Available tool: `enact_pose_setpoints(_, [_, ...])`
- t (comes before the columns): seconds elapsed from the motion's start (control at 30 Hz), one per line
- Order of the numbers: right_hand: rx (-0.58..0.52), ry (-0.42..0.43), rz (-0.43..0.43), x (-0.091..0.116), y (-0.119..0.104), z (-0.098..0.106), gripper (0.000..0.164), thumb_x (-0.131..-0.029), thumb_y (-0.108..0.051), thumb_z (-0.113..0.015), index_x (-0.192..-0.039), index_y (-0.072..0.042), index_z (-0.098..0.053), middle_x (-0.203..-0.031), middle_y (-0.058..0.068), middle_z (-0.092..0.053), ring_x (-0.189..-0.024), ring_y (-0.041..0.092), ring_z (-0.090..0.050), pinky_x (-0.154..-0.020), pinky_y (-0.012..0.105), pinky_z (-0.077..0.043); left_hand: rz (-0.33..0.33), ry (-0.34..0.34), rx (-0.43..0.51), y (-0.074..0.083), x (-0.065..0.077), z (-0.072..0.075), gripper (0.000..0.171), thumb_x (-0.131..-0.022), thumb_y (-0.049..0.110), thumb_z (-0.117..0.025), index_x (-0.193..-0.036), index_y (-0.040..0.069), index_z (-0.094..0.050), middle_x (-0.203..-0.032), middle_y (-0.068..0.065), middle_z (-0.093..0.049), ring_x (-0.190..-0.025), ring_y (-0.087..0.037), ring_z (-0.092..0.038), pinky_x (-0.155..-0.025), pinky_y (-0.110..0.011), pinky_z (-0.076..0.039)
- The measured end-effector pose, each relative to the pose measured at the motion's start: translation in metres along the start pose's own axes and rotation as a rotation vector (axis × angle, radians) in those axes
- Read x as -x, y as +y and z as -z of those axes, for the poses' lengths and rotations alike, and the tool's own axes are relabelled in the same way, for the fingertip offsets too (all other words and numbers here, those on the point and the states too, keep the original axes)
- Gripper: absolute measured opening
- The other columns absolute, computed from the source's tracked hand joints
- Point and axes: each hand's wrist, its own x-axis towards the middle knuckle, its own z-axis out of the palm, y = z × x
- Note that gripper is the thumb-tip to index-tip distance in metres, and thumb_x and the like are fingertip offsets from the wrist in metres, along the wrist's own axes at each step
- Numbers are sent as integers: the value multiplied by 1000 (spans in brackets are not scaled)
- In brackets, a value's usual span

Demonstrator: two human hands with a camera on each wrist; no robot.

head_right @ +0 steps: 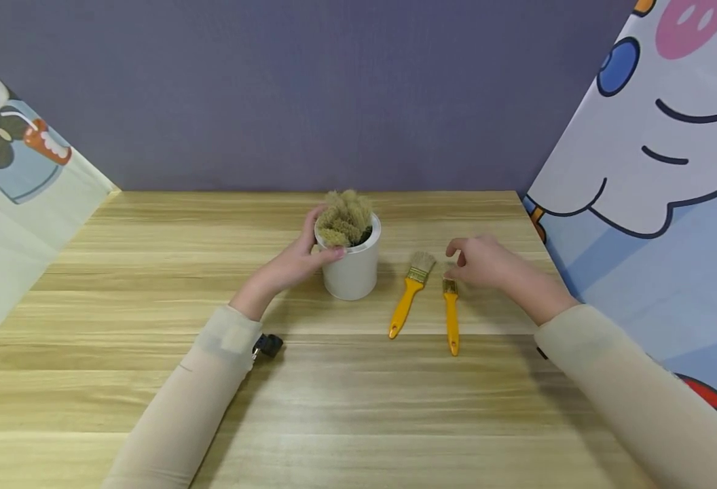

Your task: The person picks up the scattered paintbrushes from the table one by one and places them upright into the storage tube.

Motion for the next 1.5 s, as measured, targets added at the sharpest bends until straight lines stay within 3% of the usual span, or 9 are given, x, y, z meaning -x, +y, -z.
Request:
enact_pose_setpoints(0.33, [0, 2, 38, -1, 5, -19, 32, -96, -26, -81, -113, 0, -73, -94, 11, -78, -80, 19, -69, -68, 37, -59, 0, 3, 0, -2, 0, -1, 98, -100, 37, -74, -169, 29, -5, -178, -19, -15, -165, -38, -20, -134, -60, -18])
enact_pose_setpoints(0.53, [61, -25, 32, -2, -4, -19, 13, -98, -16, -77, -98, -3, -77, -90, 8, -76, -78, 21, -64, -72, 40, -57, 0, 8, 13, -1, 1, -1, 97, -100, 38, -74, -168, 29, -6, -178, -19, -14, -165, -37, -18, -134, -60, -18])
enact_pose_setpoints(0.7, [175, -43, 65, -4, -13, -14, 7, -95, -5, -75, -95, 0, -80, -98, 16, -79, -86, 28, -71, -80, 48, -63, -2, 7, 21, -1, 1, -1, 96, -100, 38, -74, -168, 30, -6, -178, -18, -13, -166, -37, -18, -134, -60, -18])
enact_pose_setpoints(0.8, [173, -79, 54, -8, -18, -12, 18, -95, 1, -70, -79, -3, -75, -77, 8, -69, -68, 18, -58, -65, 37, -56, -4, 6, 21, -1, 1, -1, 96, -100, 37, -74, -168, 31, -6, -178, -19, -14, -166, -38, -18, -134, -61, -18])
enact_pose_setpoints(0.87, [166, -105, 45, -11, -20, -11, 35, -95, 3, -66, -64, -10, -60, -62, -1, -48, -59, 13, -36, -57, 30, -39, -3, 2, 16, -1, 1, -1, 97, -100, 37, -74, -168, 31, -6, -178, -19, -14, -165, -38, -19, -134, -61, -18])
enact_pose_setpoints(0.93, [154, -130, 24, -13, -22, -9, 46, -97, 5, -60, -60, -17, -43, -62, -3, -25, -61, 15, -19, -58, 30, -23, -3, -4, 10, -2, 0, -1, 97, -99, 38, -74, -169, 31, -6, -178, -19, -14, -165, -38, -19, -134, -61, -19])
enact_pose_setpoints(1.03, [163, -116, 12, -15, -25, -9, 52, -96, 6, -57, -60, -20, -31, -65, -4, -14, -61, 14, -12, -58, 29, -17, -7, -11, 12, -1, -1, 1, 97, -99, 40, -74, -168, 33, -6, -178, -19, -14, -165, -38, -20, -133, -61, -20])
enact_pose_setpoints(1.3, [132, -87, -25, -25, -26, -12, 45, -85, 9, -56, -61, -20, -30, -65, -4, -14, -61, 15, -12, -58, 29, -16, 20, -9, 16, 2, 3, 5, 96, -101, 39, -72, -168, 34, -3, -178, -19, -14, -165, -36, -19, -134, -60, -20])
enact_pose_setpoints(1.5, [87, -122, -78, -22, -22, -10, 42, -92, 2, -70, -59, -15, -51, -59, -3, -30, -56, 14, -28, -57, 28, -32, -6, -19, 35, 3, 2, 2, 94, -101, 38, -72, -167, 34, -5, -177, -16, -18, -165, -34, -21, -134, -58, -22])
